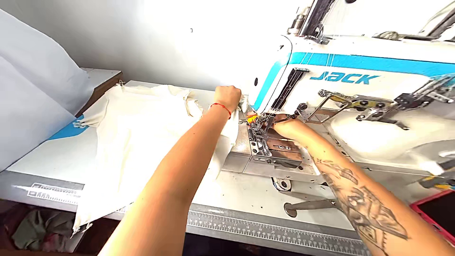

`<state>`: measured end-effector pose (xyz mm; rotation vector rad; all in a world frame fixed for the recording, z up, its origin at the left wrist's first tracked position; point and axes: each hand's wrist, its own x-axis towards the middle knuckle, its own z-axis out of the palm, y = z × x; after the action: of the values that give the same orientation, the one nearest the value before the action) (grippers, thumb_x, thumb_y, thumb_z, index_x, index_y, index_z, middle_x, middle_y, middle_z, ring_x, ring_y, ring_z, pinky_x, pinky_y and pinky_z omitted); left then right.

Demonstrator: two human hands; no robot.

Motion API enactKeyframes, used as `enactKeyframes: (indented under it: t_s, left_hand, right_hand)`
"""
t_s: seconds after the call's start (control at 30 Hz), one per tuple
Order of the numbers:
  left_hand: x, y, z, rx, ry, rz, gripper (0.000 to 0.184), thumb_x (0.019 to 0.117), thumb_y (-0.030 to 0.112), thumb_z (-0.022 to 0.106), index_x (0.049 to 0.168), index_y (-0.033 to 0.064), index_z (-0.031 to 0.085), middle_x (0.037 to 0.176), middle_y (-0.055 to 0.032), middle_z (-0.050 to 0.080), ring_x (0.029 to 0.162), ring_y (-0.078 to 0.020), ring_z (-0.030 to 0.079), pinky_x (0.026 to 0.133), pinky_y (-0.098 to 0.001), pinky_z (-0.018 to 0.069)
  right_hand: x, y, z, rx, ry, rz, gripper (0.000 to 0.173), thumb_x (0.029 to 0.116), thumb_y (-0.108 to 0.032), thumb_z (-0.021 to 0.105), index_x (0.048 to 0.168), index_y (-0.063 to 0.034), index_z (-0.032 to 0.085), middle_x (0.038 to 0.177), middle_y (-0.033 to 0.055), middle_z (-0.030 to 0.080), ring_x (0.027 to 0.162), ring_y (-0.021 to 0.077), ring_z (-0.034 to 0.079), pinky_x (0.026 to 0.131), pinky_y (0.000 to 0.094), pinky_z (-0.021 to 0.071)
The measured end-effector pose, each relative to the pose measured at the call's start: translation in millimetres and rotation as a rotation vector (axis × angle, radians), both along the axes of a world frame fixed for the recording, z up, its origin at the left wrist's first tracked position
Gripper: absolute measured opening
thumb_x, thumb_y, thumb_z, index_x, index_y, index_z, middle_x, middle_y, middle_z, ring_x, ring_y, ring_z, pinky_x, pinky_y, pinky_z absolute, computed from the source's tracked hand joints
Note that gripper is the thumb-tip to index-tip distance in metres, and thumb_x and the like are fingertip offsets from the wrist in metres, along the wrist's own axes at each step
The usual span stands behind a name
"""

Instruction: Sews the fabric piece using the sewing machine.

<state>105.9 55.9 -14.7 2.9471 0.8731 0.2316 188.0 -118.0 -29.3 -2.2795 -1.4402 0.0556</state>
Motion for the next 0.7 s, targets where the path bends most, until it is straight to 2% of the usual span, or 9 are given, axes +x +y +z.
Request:
enactKeyframes:
  t_s: [0.07, 0.13, 0.23, 0.37, 0.43, 0.5, 0.57, 0.63, 0.7]
  left_hand:
    - [-2, 6, -8, -0.020, -0.109, -0.043, 0.026, 0.1024, 0.011, 0.055, 0.120, -0.0033, 0.067, 0.125, -0.0253, 0.066, 0.113, -0.0455, 0.066, 0.087, -0.0652, 0.0516]
    - [-25, 20, -14, -0.131, -0.328, -0.103, 0.051, 0.0993, 0.024, 0.066, 0.144, 0.0020, 0.053, 0.146, -0.0266, 0.051, 0.127, -0.0468, 0.056, 0.098, -0.0661, 0.0469]
    - [-113, 33, -35, -0.224, -0.477, -0.196, 0.057, 0.0954, 0.027, 0.072, 0.141, -0.0011, 0.052, 0.142, -0.0271, 0.052, 0.124, -0.0420, 0.059, 0.100, -0.0596, 0.0504]
    - [-216, 32, -95, -0.266, -0.078, -0.265, 0.046, 0.0901, 0.014, 0.071, 0.135, 0.0019, 0.064, 0.145, -0.0182, 0.056, 0.139, -0.0388, 0.048, 0.111, -0.0669, 0.0348]
    - [-227, 27, -117, -0.034, -0.263, -0.388, 0.024, 0.0920, 0.014, 0.066, 0.112, 0.0056, 0.076, 0.128, -0.0104, 0.070, 0.129, -0.0296, 0.061, 0.108, -0.0617, 0.0435]
    - [-223, 8, -112, -0.035, -0.498, -0.434, 0.020, 0.0981, 0.008, 0.057, 0.104, 0.0017, 0.075, 0.110, -0.0072, 0.076, 0.111, -0.0185, 0.071, 0.104, -0.0459, 0.0527]
    - [-221, -28, -98, -0.200, -0.676, -0.393, 0.020, 0.1031, 0.011, 0.052, 0.106, 0.0003, 0.068, 0.081, -0.0031, 0.068, 0.072, -0.0064, 0.065, 0.070, -0.0242, 0.0562]
    - [-228, -56, -82, -0.263, -0.722, -0.371, 0.021, 0.1049, 0.019, 0.052, 0.106, 0.0028, 0.066, 0.071, 0.0003, 0.064, 0.062, -0.0003, 0.059, 0.061, -0.0162, 0.0508]
    - [-245, -60, -74, -0.147, -0.711, -0.365, 0.030, 0.1021, 0.034, 0.060, 0.100, 0.0062, 0.069, 0.071, 0.0023, 0.066, 0.064, 0.0031, 0.060, 0.061, -0.0129, 0.0504]
  right_hand:
    - [7, -3, -2, 0.016, 0.012, 0.033, 0.026, 0.1023, -0.007, 0.059, 0.121, 0.0105, 0.066, 0.122, 0.0304, 0.065, 0.121, 0.0391, 0.060, 0.106, 0.0544, 0.0416]
    - [8, -17, -3, 0.048, 0.013, 0.040, 0.023, 0.1028, -0.012, 0.062, 0.116, 0.0057, 0.070, 0.115, 0.0263, 0.068, 0.112, 0.0382, 0.064, 0.099, 0.0581, 0.0445]
    - [11, -63, -29, 0.332, -0.160, 0.074, 0.035, 0.0957, -0.027, 0.070, 0.116, 0.0019, 0.072, 0.117, 0.0235, 0.069, 0.117, 0.0436, 0.062, 0.103, 0.0678, 0.0413]
    - [-88, -97, -63, 0.597, 0.180, 0.310, 0.026, 0.0998, -0.028, 0.063, 0.108, -0.0049, 0.072, 0.110, 0.0057, 0.072, 0.104, 0.0066, 0.067, 0.090, 0.0265, 0.0569]
    - [-145, -74, -77, 0.561, 0.344, 0.500, 0.027, 0.0944, -0.017, 0.070, 0.115, 0.0007, 0.070, 0.115, 0.0151, 0.070, 0.099, 0.0133, 0.070, 0.083, 0.0268, 0.0597]
    - [-181, -39, -94, 0.572, 0.226, 0.464, 0.053, 0.0875, -0.027, 0.079, 0.130, 0.0007, 0.063, 0.126, 0.0195, 0.066, 0.108, 0.0217, 0.068, 0.087, 0.0312, 0.0593]
    - [-196, -9, -105, 0.678, 0.087, 0.299, 0.065, 0.0814, -0.037, 0.081, 0.132, 0.0001, 0.063, 0.126, 0.0212, 0.066, 0.114, 0.0316, 0.066, 0.094, 0.0419, 0.0563]
    - [-196, 3, -101, 0.779, 0.031, 0.196, 0.051, 0.0775, -0.026, 0.078, 0.120, -0.0020, 0.066, 0.111, 0.0170, 0.068, 0.101, 0.0280, 0.067, 0.088, 0.0380, 0.0568]
    - [-189, -9, -92, 0.755, -0.016, 0.208, 0.025, 0.0841, -0.013, 0.067, 0.107, -0.0044, 0.072, 0.096, 0.0104, 0.073, 0.085, 0.0188, 0.071, 0.075, 0.0285, 0.0594]
